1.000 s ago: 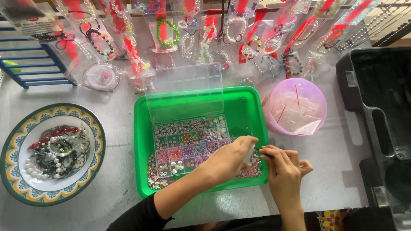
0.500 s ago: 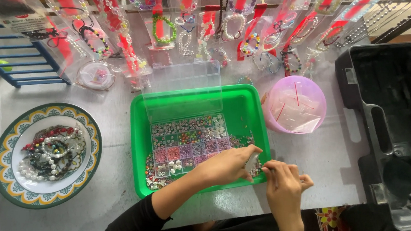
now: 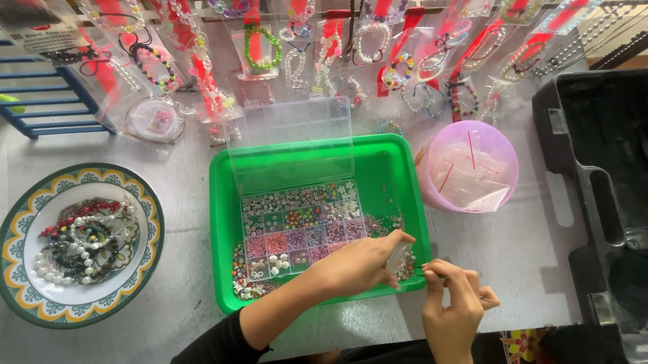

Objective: The person is sorting and organizing small beads from a large green tray into a small clear circular container, occasionally using a small tool to assist.

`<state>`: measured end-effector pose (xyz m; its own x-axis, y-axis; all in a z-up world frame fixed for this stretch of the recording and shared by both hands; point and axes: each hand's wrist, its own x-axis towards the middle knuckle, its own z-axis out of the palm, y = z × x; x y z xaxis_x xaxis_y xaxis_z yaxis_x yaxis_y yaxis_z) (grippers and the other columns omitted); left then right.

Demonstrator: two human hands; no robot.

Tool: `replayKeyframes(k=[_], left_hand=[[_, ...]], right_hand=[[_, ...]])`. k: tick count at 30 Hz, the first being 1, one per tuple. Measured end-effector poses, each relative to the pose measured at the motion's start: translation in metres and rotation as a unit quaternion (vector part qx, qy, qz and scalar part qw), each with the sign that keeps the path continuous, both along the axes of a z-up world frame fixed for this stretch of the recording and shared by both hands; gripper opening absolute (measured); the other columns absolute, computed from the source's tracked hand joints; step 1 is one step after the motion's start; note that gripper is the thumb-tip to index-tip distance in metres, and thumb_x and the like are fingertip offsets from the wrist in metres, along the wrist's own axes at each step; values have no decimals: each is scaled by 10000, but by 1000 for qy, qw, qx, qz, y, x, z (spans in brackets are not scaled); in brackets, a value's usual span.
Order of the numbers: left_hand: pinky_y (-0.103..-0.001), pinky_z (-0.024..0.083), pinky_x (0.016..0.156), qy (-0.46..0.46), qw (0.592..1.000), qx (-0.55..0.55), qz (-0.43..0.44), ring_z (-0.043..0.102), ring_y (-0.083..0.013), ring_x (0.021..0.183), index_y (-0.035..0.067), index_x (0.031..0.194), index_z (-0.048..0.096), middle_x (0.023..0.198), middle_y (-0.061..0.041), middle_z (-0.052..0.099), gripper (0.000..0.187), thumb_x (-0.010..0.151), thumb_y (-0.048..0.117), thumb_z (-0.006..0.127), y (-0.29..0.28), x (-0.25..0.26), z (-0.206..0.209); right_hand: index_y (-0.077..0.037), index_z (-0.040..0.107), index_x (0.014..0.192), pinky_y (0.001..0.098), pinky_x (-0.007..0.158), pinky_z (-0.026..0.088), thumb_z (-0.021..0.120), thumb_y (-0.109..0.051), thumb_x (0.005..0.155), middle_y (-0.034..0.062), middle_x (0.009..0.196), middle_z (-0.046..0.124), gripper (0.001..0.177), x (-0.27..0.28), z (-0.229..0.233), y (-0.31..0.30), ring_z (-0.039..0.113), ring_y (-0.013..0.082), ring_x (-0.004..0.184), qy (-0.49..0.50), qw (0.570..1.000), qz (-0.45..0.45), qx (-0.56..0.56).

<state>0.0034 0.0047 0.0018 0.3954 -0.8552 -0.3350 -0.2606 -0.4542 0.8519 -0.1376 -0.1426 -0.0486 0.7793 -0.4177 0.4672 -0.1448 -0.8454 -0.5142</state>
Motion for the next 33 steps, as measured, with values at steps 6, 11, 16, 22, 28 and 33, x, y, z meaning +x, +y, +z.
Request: replayKeyframes(k=[6,11,16,22,28,33], left_hand=[[-414,442,716,22,1000,15,3,656,-359,967,124,1468,368,1094,-213,710,687,876,120,717,1,3,0],[-475,473,895,43,998,34,22,607,-420,1191,110,1489,324,1347,-279,599,755,869,181,748,2,4,-9],[-453,461,1007,58,997,6,49,530,-397,1336,57,1502,304,1519,-272,460,777,872,160,747,3,3,-7],[-496,496,635,-139,989,15,47,684,-426,835,-20,1487,319,1287,-259,586,751,867,4,742,-6,-6,-14],[-578,470,622,-184,982,31,-20,654,-522,930,-60,1458,339,1327,-261,522,601,887,-141,509,-16,-6,-13],[-480,510,776,-70,994,59,-51,757,-283,980,-15,1506,316,1282,-245,640,619,926,-124,504,-10,-5,10]], right_hand=[[-278,727,914,340,906,207,641,-227,1007,-195,929,756,136,1,1,6,636,14,823,23,998,56,32],[-204,702,948,317,986,247,624,-188,1039,-80,1045,766,120,-4,1,-3,659,56,931,-20,996,11,92],[-209,693,974,322,984,247,600,-202,1057,-70,1079,760,124,2,2,-8,652,76,983,-21,994,15,107],[-296,680,1055,364,918,177,501,-245,1093,-152,1170,730,191,23,-9,-18,591,53,1023,43,996,82,-15],[-297,633,1001,398,901,181,599,-172,1027,-186,1060,693,132,25,-11,-14,555,94,947,85,989,65,-101],[-259,640,919,402,877,184,540,-241,1095,-144,1025,708,203,2,-17,-5,531,107,881,-3,995,0,-97]])
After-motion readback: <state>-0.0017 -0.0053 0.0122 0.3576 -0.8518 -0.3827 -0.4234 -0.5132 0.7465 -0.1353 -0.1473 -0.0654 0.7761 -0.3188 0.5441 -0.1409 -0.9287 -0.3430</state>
